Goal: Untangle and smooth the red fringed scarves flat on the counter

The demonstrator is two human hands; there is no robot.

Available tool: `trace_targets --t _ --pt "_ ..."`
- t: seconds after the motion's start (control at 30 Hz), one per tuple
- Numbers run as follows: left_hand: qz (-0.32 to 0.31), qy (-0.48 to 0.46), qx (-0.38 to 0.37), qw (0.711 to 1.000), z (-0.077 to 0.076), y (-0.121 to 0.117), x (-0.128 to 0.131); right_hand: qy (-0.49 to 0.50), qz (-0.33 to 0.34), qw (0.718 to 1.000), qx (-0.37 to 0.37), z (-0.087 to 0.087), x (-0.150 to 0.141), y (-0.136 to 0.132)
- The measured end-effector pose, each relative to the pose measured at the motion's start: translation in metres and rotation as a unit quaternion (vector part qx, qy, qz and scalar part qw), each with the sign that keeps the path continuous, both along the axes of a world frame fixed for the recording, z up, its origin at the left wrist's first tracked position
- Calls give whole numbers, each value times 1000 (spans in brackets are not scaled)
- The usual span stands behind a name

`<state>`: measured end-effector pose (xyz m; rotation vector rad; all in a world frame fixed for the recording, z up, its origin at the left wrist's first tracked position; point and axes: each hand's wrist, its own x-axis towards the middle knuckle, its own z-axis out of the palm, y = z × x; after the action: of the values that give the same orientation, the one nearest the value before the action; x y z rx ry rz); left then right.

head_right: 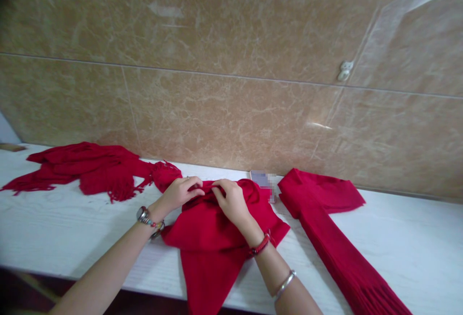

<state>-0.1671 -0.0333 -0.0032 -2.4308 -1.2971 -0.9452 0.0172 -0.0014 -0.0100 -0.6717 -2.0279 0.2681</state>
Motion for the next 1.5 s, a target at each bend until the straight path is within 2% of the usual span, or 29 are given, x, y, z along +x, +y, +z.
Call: trace_targets --t 0.1,0.17,0.23,0.33,0.43,0.53,0.67,0.77,0.83,0.9,1.07,1.2,1.33,1.5 --pt "37 69 -33 996 0 3 -5 34 -34 999 -1 5 4 2" --pt "73 96 -29 992 1 5 -8 54 -65 996 7 7 7 4" --pt "120 90 -4 989 3 5 -13 74 -101 992 19 9 12 7" --pt "222 63 33 972 8 5 -25 110 -167 979 35 13 25 13" --pt "295 7 31 955 10 7 -38 150 -218 964 31 15 39 24" --pt "258 -88 1 962 9 11 -43 128 -221 966 24 13 45 34" --pt "107 -160 -80 978 5 14 -30 29 -182 979 91 6 33 28" --pt "27 -169 -112 979 4 12 -16 -61 -94 985 134 2 15 11" --pt "4 -172 -110 979 3 9 -8 -122 -20 983 133 0 4 0" --pt "-8 -166 -106 980 3 6 -2 -149 13 982 113 -3 -2 -5" --pt "-6 -131 -92 987 4 2 2 -95 4 994 61 -5 -3 -3" --pt "18 -117 -79 990 3 1 3 -83 13 995 52 -7 -5 -4" --pt "48 -84 -60 993 1 2 2 -56 -49 994 74 -11 -6 1" --pt "159 -32 1 987 0 8 -12 63 -171 982 49 -1 15 18"
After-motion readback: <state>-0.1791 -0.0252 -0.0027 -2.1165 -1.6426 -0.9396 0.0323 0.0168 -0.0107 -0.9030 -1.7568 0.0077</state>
